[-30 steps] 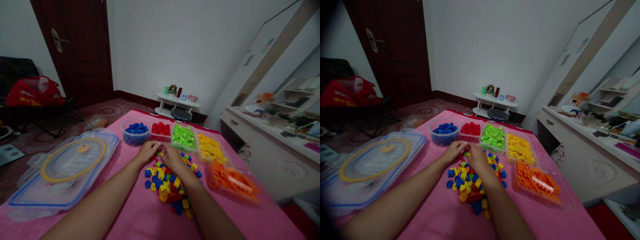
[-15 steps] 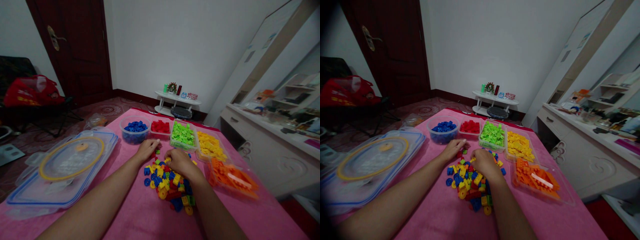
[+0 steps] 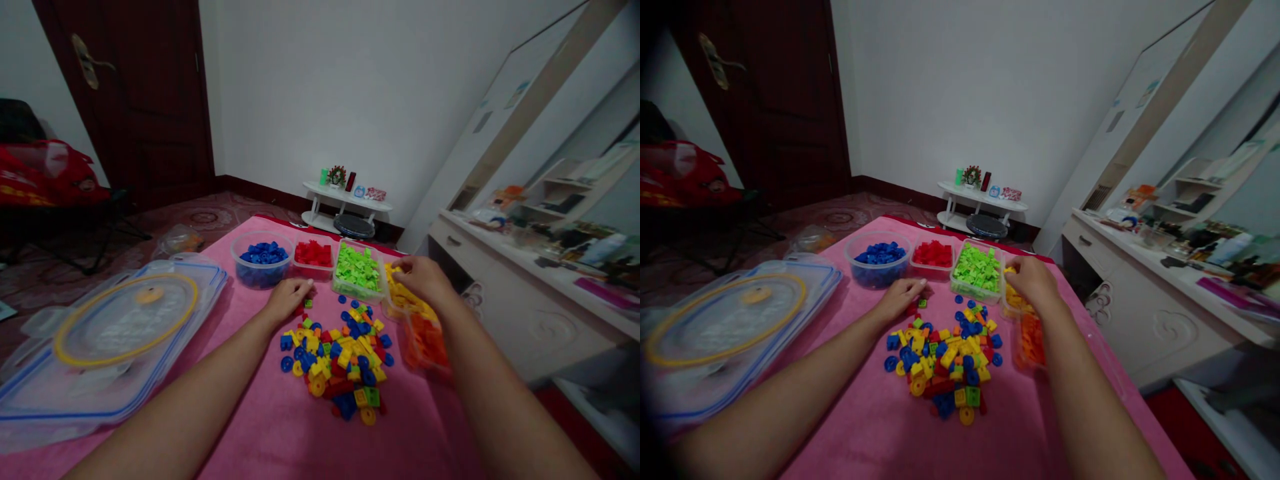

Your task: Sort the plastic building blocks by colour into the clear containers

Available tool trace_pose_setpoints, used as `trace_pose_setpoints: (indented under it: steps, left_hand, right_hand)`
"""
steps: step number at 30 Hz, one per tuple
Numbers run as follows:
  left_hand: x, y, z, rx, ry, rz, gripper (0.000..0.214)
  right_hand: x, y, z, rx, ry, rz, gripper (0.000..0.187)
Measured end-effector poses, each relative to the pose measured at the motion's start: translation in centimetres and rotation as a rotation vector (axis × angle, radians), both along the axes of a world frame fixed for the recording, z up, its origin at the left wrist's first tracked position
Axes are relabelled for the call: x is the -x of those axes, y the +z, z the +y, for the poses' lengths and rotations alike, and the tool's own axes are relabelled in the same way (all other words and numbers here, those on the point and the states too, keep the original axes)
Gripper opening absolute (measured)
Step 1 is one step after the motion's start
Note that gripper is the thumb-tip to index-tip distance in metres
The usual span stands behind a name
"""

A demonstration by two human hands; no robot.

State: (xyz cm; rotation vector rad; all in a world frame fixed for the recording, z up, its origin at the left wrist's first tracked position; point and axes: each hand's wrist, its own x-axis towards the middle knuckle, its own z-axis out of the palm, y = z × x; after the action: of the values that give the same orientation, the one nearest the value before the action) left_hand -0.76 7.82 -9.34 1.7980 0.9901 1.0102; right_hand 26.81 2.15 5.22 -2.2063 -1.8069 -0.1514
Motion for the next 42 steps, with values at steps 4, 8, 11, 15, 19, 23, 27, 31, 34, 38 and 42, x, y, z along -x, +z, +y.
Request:
trace_pose_setpoints:
  steps: [4,8,11,15,19,23,27,31,34,38,42]
  left_hand:
    - [0.0,0.0,0.1,-0.009,-0.004,0.013,0.056]
    - [0.1,0.0,0.1,-0.026,0.003,0.042,0.057]
    - [0.2,0.2,0.0,-0.044,0.009,0.066,0.056]
    - [0.1,0.5,-0.2,-0.041,0.024,0.071,0.056]
    - [0.1,0.5,-0.4,-0.019,0.035,0.056,0.055]
    - [0.1,0.4,-0.2,-0.029,0.022,0.056,0.057]
    - [0.1,0.3,-0.1,-0.036,0.007,0.053,0.057]
    - [0.1,0.5,-0.2,-0.007,-0.004,0.035,0.057]
    - [0.2,0.9,-0.4,-0.010,0.011,0.022,0.058]
    - [0.4,1.2,-0.5,-0.035,0.055,-0.002,0.058]
    - [0.4,1.0,-0.3,-0.026,0.059,-0.025,0.059]
  right_hand:
    - [-1.5,-0.3,-1.0,-0.093,-0.001,-0.084,0.046]
    - [2.2,-3.6,-4.9,-0.175,0.304,0.124,0.039]
    - [5.5,-7.1,-8.3,-0.137,0.398,0.235,0.049]
    - [7.1,-11.3,-10.4,-0.085,0.277,0.318,0.056]
    - [6.5,-13.2,-9.0,-0.147,0.123,0.346,0.058]
    - [6.7,-13.0,-7.2,-0.152,0.017,0.500,0.054]
    - [8.3,-12.4,-6.0,-0.176,0.049,0.628,0.055]
    - [11.0,-11.7,-5.0,-0.161,0.186,0.757,0.057]
    - [13.6,-10.7,-4.5,-0.092,0.298,0.821,0.052]
    - [15.7,-9.0,-3.6,-0.025,0.509,0.804,0.040]
    - [13.9,-8.3,-2.2,0.035,0.533,0.637,0.030]
